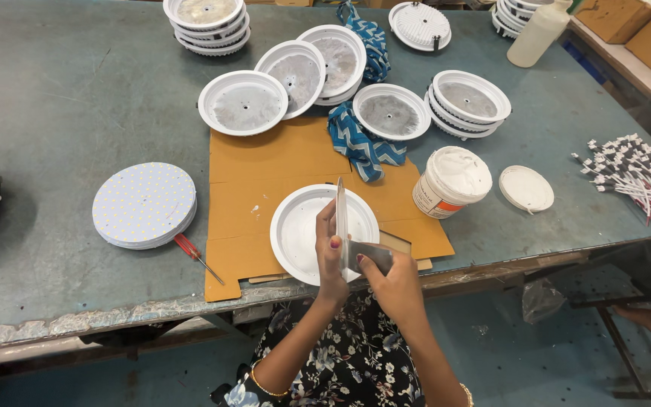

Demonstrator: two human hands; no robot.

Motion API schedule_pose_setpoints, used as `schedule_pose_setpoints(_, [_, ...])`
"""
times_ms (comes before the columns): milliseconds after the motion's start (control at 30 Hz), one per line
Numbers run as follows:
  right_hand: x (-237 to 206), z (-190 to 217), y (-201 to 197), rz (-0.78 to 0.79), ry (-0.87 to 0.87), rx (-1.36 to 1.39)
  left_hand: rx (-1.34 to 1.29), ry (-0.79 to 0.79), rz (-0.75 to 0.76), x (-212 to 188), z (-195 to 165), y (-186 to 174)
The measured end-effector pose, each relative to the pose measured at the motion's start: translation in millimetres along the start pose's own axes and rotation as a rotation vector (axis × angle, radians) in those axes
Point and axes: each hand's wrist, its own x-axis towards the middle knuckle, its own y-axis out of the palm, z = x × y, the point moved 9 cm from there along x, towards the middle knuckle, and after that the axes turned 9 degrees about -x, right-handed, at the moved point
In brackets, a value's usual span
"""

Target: The person scoops a white compound from a tub and spreads it inside white circular LED housings using a metal spatula. They handle the housings one at a time, applying the compound to the interior surface and then placing the finished units on a stack.

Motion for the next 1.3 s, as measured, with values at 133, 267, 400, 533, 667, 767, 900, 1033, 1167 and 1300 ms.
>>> schedule_pose_setpoints(133, [-8.2, 9.0, -7.0, 0.041, 0.027, 0.017, 0.025, 0.041, 0.005, 4.2, -2.3, 4.0])
schedule_pose_setpoints(267, [1.1, 18.8, -13.6, 0.048, 0.014, 0.120, -0.008, 0.025, -0.008, 6.2, 5.4, -5.1])
schedule_pose_setpoints(400, [31.0, 48.7, -14.2, -0.022, -0.187, 0.082, -0.227, -0.142, -0.053, 1.4, 36.6, -17.3])
schedule_pose_setpoints(533, [12.1, 90.3, 3.2, -0.067, -0.587, -0.159, -0.464, -0.257, -0.121, 4.0, 59.1, -25.4])
schedule_pose_setpoints(667, [-16.3, 93.0, 13.7, -0.069, -0.697, -0.207, -0.536, -0.424, -0.251, 1.9, 64.7, -36.1])
schedule_pose_setpoints(767, [-36.0, 84.1, 13.5, -0.025, -0.756, -0.224, -0.585, -0.421, -0.232, 6.3, 48.4, -31.3])
schedule_pose_setpoints(900, [-38.4, 69.4, 1.9, 0.087, -0.783, -0.231, -0.678, -0.467, -0.204, 9.3, 33.3, -21.4])
schedule_pose_setpoints(1033, [-5.9, 56.6, -11.4, -0.026, -0.580, -0.148, -0.622, -0.481, -0.216, 3.9, 32.4, -18.7])
schedule_pose_setpoints(1167, [7.2, 71.5, -0.1, -0.105, -0.619, -0.207, -0.640, -0.440, -0.147, 3.5, 32.2, -14.0])
schedule_pose_setpoints(1300, [-26.9, 81.1, 15.9, -0.144, -0.669, -0.285, -0.657, -0.445, -0.234, 6.4, 31.5, -26.0])
